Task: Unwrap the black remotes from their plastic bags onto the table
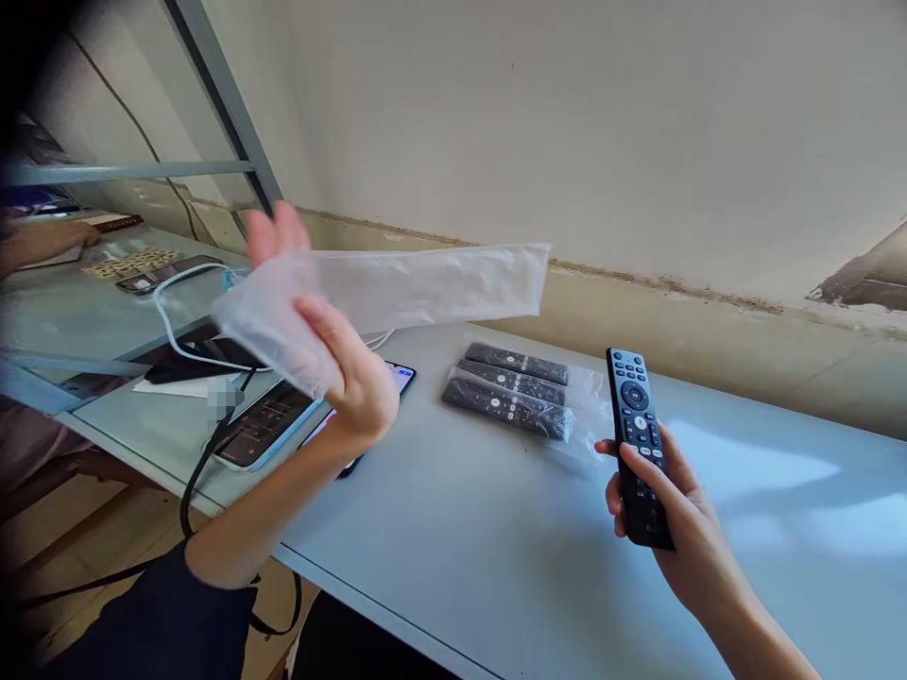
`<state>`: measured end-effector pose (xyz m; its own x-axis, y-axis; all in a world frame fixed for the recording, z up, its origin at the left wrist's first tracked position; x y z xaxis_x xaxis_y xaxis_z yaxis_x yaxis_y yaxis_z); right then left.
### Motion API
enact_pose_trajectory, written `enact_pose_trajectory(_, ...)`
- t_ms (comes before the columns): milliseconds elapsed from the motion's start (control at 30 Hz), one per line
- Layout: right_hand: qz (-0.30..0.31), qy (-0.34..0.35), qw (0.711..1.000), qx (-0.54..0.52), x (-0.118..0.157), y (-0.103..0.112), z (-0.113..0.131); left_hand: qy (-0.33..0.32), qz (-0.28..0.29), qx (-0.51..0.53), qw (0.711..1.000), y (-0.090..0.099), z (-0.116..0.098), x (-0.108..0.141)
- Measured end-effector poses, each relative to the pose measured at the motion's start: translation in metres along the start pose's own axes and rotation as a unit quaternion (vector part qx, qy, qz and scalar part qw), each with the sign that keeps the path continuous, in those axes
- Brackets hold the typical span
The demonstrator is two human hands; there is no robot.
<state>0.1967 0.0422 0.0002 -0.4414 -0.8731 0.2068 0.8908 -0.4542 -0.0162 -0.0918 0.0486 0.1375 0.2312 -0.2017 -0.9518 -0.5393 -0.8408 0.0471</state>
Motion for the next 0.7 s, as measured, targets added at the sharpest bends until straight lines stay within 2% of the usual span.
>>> enact_pose_trajectory(33, 0.009, 0.002, 1.000, -0.009, 0.000, -0.002, 0.001, -0.025, -0.048, -0.025, 0.998, 0.011, -0.005, 0.001)
enact_pose_trajectory(100, 0.029, 0.011, 0.999, -0.034, 0.000, -0.004, 0.002, -0.132, -0.016, -0.053, 0.990, 0.006, -0.027, 0.014)
enact_pose_trajectory(167, 0.045, 0.025, 0.998, -0.043, -0.001, -0.005, 0.002, -0.185, -0.005, -0.039, 0.982, 0.001, -0.044, 0.032)
enact_pose_trajectory(200, 0.051, 0.038, 0.997, -0.037, -0.002, -0.004, 0.001, -0.250, 0.024, -0.023, 0.968, -0.007, -0.061, 0.046)
enact_pose_trajectory(233, 0.057, 0.056, 0.997, -0.024, -0.004, -0.003, 0.000, -0.335, 0.065, -0.004, 0.940, -0.017, -0.080, 0.066)
enact_pose_trajectory(267, 0.063, 0.081, 0.995, -0.004, -0.005, -0.002, -0.001, -0.391, 0.103, 0.015, 0.915, -0.024, -0.093, 0.083)
enact_pose_trajectory(333, 0.069, 0.164, 0.983, 0.050, -0.006, -0.001, 0.003, -0.451, 0.173, 0.050, 0.874, -0.037, -0.108, 0.113)
enact_pose_trajectory(367, 0.066, 0.225, 0.969, 0.084, -0.005, 0.000, 0.009, -0.445, 0.197, 0.065, 0.871, -0.042, -0.110, 0.121)
enact_pose_trajectory(433, 0.047, 0.373, 0.912, 0.162, 0.007, -0.001, 0.026, -0.418, 0.234, 0.087, 0.874, -0.048, -0.109, 0.132)
enact_pose_trajectory(533, 0.001, 0.580, 0.765, 0.280, 0.040, -0.008, 0.047, -0.374, 0.280, 0.098, 0.878, -0.056, -0.101, 0.138)
enact_pose_trajectory(600, -0.018, 0.661, 0.675, 0.329, 0.060, -0.014, 0.053, -0.340, 0.311, 0.098, 0.882, -0.061, -0.095, 0.136)
enact_pose_trajectory(633, -0.021, 0.684, 0.645, 0.341, 0.067, -0.017, 0.054, -0.325, 0.323, 0.098, 0.883, -0.062, -0.092, 0.133)
enact_pose_trajectory(700, -0.020, 0.709, 0.614, 0.346, 0.076, -0.019, 0.056, -0.304, 0.335, 0.105, 0.885, -0.063, -0.088, 0.128)
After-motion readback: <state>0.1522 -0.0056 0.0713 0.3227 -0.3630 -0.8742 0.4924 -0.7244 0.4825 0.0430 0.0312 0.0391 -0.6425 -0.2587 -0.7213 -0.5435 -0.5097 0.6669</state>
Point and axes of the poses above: each hand's wrist, its own x-axis away from the middle knuckle, its own y-axis out of the back of the hand, z = x × y, the point moved 10 cm from there along -x, towards the middle knuckle, and after that the axes turned 9 degrees about -z, right-handed, at the moved point
